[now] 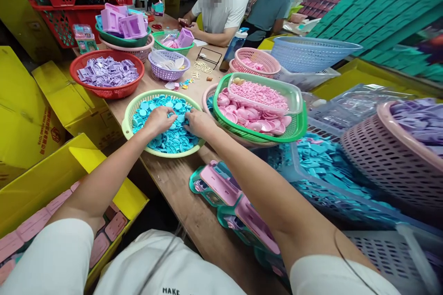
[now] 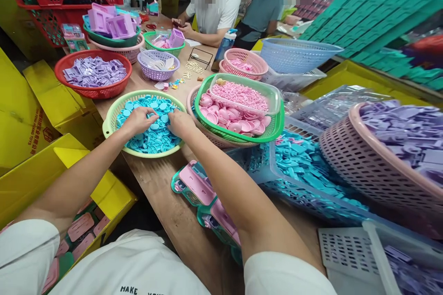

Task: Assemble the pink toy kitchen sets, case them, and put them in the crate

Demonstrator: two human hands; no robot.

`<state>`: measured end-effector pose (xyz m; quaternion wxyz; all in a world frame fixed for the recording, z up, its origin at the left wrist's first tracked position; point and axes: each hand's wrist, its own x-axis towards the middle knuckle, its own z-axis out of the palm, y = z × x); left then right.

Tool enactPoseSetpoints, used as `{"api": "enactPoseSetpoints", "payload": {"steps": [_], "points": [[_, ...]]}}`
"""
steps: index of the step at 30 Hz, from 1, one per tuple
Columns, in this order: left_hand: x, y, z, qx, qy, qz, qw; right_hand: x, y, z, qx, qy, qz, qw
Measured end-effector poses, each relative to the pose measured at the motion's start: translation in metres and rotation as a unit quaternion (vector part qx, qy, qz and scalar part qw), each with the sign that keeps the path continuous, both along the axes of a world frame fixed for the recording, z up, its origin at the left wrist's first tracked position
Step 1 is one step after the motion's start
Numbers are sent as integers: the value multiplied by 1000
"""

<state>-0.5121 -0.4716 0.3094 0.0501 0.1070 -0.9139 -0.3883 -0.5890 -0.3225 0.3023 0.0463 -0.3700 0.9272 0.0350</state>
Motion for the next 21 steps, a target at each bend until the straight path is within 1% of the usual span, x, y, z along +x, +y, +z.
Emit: {"api": "enactPoseSetpoints", "payload": {"steps": [1, 2, 3, 5, 7, 8, 9, 10, 11, 12, 13, 14, 15, 16, 17, 18, 19, 20, 21], "points": [[-5, 1, 1, -83, -14, -17, 996, 0, -2, -2, -5, 0, -1, 1000], [-11, 3, 2, -145, -37, -31, 988, 0, -3, -3, -11, -1, 0, 1000], [-15, 4, 2, -184, -64, -43, 980, -1, -3, -3, -18, -5, 1, 1000], [-23, 8, 1, -214, -105, -58, 969, -4, -3, -3, -34, -18, 4, 999], [-27, 11, -1, -220, -111, -57, 968, -9, 1, -1, -54, -29, 1, 998], [-28, 12, -3, -223, -110, -55, 967, -11, 3, 0, -90, -54, -14, 994], [-29, 13, -5, -226, -107, -53, 967, -14, 6, 2, -152, -101, -40, 982], [-29, 13, -6, -228, -103, -51, 967, -16, 9, 3, -233, -173, -72, 954], [-29, 13, -7, -229, -98, -50, 967, -17, 12, 5, -322, -263, -107, 903], [-28, 14, -8, -228, -93, -50, 968, -18, 14, 8, -403, -357, -137, 831], [-28, 14, -9, -227, -87, -52, 969, -18, 15, 10, -465, -440, -154, 753], [-28, 14, -10, -226, -82, -54, 969, -18, 16, 13, -502, -503, -154, 687], [-28, 13, -11, -225, -78, -57, 969, -18, 17, 16, -522, -548, -143, 637], [-28, 12, -12, -222, -73, -61, 970, -17, 17, 19, -536, -576, -126, 604], [-28, 11, -13, -214, -66, -61, 973, -17, 16, 21, -547, -588, -106, 587], [-29, 9, -14, -197, -57, -60, 977, -17, 15, 22, -552, -588, -87, 585], [-30, 7, -15, -174, -46, -56, 982, -17, 15, 23, -552, -573, -74, 601], [-31, 4, -16, -143, -31, -50, 988, -18, 15, 23, -542, -543, -64, 638], [-32, 1, -18, -107, -13, -42, 993, -18, 16, 23, -515, -499, -52, 695]]}}
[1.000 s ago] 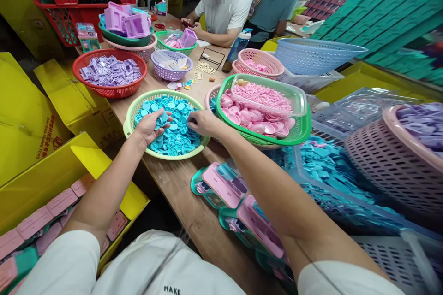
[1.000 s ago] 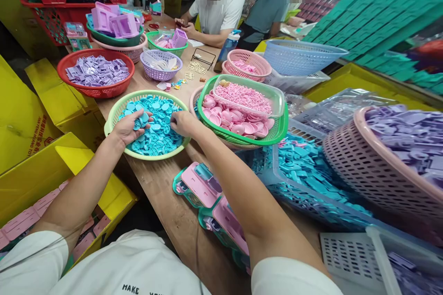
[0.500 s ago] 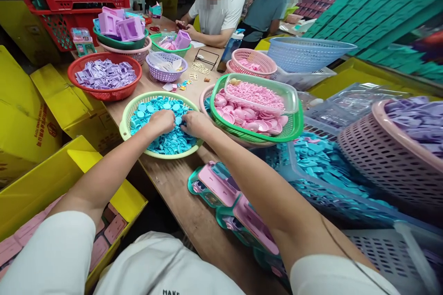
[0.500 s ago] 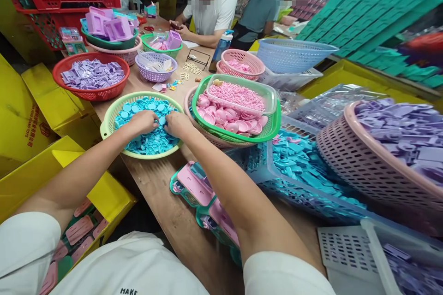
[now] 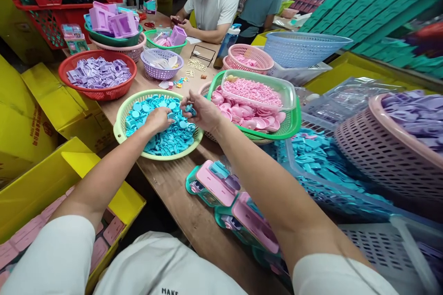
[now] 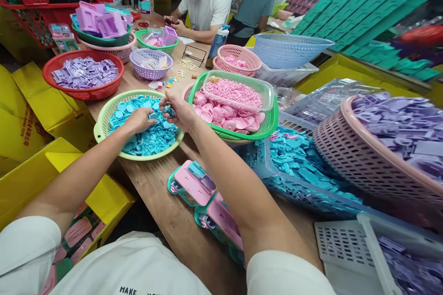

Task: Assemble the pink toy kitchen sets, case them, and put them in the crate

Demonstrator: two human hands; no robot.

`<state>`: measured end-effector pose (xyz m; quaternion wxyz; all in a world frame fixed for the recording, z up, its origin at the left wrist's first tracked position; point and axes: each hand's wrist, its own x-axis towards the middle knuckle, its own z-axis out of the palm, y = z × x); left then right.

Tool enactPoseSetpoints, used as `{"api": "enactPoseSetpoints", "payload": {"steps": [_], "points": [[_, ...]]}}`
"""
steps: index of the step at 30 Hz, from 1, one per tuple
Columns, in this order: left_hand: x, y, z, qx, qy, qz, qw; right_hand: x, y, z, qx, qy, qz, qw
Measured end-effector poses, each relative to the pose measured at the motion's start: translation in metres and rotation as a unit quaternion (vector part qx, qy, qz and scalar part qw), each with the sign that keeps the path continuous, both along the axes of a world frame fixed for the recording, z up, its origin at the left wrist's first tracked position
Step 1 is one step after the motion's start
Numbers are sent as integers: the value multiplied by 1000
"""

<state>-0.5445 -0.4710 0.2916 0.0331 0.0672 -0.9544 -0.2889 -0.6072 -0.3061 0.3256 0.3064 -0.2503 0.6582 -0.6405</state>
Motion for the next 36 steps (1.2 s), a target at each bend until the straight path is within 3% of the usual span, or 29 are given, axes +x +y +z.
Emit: {"api": "enactPoseSetpoints", "payload": {"steps": [2, 3, 5, 7, 8, 10, 16, 18, 22, 23, 25, 29, 31, 33, 36], "points": [[-2, -6, -3, 80, 34, 12, 996, 0, 4, 0, 145, 178, 38, 973], [-3, -9, -4, 120, 49, 18, 991, 2, 7, 0, 233, 273, 69, 931], [-4, -12, -5, 192, 67, 29, 979, 7, 11, 0, 400, 415, 118, 809], [-4, -12, -6, 235, 75, 35, 968, 14, 11, 1, 515, 471, 126, 705], [-4, -11, -6, 244, 77, 33, 966, 18, 10, 0, 546, 479, 125, 675], [-3, -9, -5, 249, 79, 22, 965, 23, 3, -1, 566, 485, 132, 653], [1, -6, -2, 254, 83, 20, 963, 19, -9, -5, 528, 487, 140, 681], [1, -7, -2, 267, 87, 30, 959, 16, -7, -5, 500, 479, 129, 710], [-2, -9, -1, 284, 110, 54, 951, 18, -7, -5, 396, 451, 99, 793], [-4, -9, -1, 292, 114, 63, 948, 21, -10, -5, 382, 451, 104, 800], [-7, -10, -3, 312, 112, 81, 940, 27, -17, -8, 384, 467, 125, 786], [-10, -11, -7, 325, 102, 100, 935, 31, -28, -16, 440, 508, 148, 726], [-10, -11, -8, 325, 103, 93, 936, 27, -27, -19, 442, 497, 129, 736], [-9, -11, -8, 327, 103, 83, 936, 20, -21, -20, 406, 446, 87, 793], [-7, -8, -5, 327, 110, 77, 935, 11, -10, -14, 270, 236, -19, 933]]}}
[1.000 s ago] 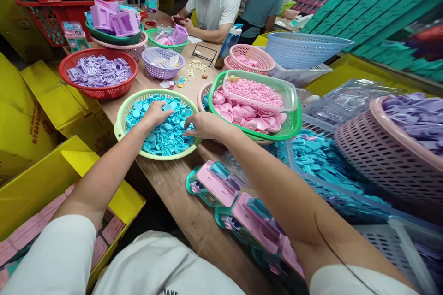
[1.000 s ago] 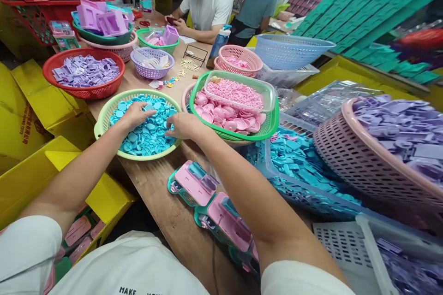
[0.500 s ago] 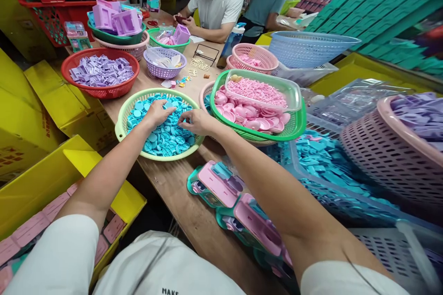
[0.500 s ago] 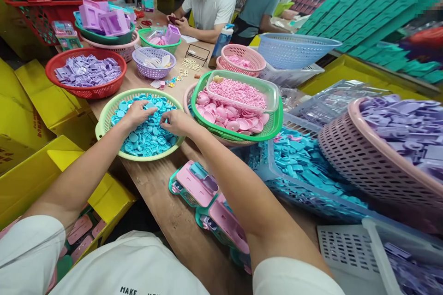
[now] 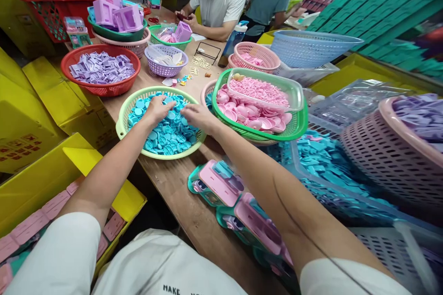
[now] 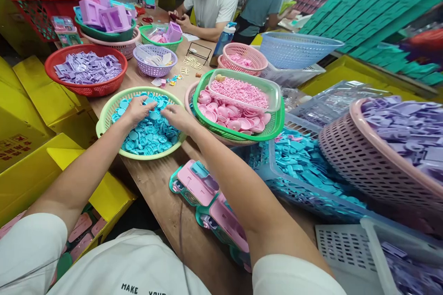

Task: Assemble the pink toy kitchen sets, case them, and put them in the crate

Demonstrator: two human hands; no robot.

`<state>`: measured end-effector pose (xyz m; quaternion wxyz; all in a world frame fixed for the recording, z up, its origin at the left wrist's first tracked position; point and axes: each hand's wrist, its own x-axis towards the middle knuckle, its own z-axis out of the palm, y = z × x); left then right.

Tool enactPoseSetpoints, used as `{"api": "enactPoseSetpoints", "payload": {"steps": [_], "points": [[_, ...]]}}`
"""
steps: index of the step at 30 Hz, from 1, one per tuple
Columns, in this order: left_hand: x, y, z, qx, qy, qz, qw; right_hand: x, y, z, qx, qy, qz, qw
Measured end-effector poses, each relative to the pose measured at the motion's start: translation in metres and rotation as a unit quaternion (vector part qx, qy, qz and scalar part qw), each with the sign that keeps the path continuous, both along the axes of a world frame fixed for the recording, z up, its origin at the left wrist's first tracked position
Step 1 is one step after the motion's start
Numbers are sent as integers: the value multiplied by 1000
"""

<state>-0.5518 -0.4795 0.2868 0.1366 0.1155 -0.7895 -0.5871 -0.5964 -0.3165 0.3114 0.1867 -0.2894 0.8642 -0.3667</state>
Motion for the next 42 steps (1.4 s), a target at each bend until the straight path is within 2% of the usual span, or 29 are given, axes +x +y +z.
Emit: {"api": "enactPoseSetpoints", "payload": {"steps": [1, 4, 6, 8, 9, 11, 13, 14, 15, 17, 20, 26, 33, 36, 39, 42], "points": [[1, 1, 2, 1, 5, -5, 1000, -2, 3, 3, -69, -88, -34, 993], [5, 5, 7, -2, 22, -44, 999, -4, 5, 10, -207, -286, -68, 933], [8, 7, 10, -6, 34, -64, 997, -3, 2, 10, -245, -328, -86, 908], [9, 7, 12, 1, 39, -64, 997, -2, -2, 7, -250, -323, -124, 904], [9, 7, 12, 13, 42, -54, 998, 0, -4, 5, -243, -306, -136, 910], [6, 5, 14, 54, 51, -19, 997, 5, -8, 0, -198, -238, -122, 943], [3, 2, 15, 103, 55, 25, 993, 12, -12, -3, -109, -117, -43, 986], [2, 1, 16, 123, 52, 40, 990, 16, -13, -4, -46, -40, 11, 998], [1, 0, 16, 137, 45, 51, 988, 20, -16, -5, 25, 41, 66, 997], [0, -2, 15, 142, 29, 61, 988, 25, -20, -5, 163, 177, 146, 960], [-1, -3, 11, 122, 23, 52, 991, 27, -25, -5, 284, 265, 178, 904], [-4, -6, 3, 85, 48, 14, 995, 20, -28, -8, 311, 305, 182, 882], [0, -5, 10, 133, -12, 0, 991, 19, -29, -8, 314, 306, 153, 886], [0, -5, 13, 140, -10, -9, 990, 22, -33, -6, 307, 298, 148, 892], [3, -5, 23, 147, 7, -6, 989, 24, -34, 6, 292, 292, 121, 903], [21, -1, 42, 155, 54, -17, 986, 32, -9, 30, 260, 293, 69, 917]]}}
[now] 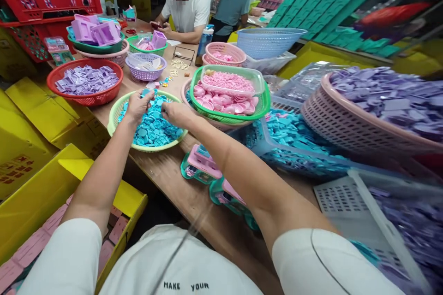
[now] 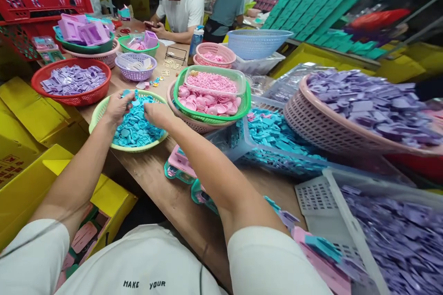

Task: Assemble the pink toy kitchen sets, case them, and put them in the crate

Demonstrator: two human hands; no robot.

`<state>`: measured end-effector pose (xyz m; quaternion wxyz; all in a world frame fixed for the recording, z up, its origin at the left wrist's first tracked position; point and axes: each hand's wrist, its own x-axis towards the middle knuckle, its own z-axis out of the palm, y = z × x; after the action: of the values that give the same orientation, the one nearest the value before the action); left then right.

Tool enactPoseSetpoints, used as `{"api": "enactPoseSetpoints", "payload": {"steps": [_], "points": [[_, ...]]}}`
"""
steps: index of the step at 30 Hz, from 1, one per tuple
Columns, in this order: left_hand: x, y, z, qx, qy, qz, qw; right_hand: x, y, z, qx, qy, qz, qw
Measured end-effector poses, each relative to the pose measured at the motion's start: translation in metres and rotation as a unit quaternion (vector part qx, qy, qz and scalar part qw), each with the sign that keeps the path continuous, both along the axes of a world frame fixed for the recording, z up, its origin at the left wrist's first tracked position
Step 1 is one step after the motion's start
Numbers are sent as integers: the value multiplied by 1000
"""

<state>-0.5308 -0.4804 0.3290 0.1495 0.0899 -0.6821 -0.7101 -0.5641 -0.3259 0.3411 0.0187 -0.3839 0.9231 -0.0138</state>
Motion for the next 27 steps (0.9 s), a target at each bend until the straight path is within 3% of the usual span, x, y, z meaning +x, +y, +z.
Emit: {"api": "enactPoseSetpoints", "payload": {"steps": [3, 5, 7, 9, 12, 15, 21, 27], "points": [[40, 18, 16, -37, 58, -69, 995, 31, 60, 19, -181, 17, -3, 983], [74, 37, 14, -95, 76, -158, 980, 68, 106, 16, -291, 37, -7, 956], [104, 61, 0, -168, 90, -268, 944, 106, 142, -1, -305, 78, -46, 948], [125, 86, -23, -242, 91, -354, 899, 136, 162, -29, -239, 151, -90, 955], [136, 114, -57, -359, 94, -390, 843, 155, 167, -67, -100, 232, -124, 959], [136, 127, -74, -437, 115, -372, 811, 155, 164, -84, -55, 249, -123, 959], [134, 127, -72, -481, 116, -366, 788, 156, 172, -90, -174, 222, -112, 953], [131, 126, -81, -458, 133, -374, 796, 154, 167, -92, -363, 177, -148, 903]]}}
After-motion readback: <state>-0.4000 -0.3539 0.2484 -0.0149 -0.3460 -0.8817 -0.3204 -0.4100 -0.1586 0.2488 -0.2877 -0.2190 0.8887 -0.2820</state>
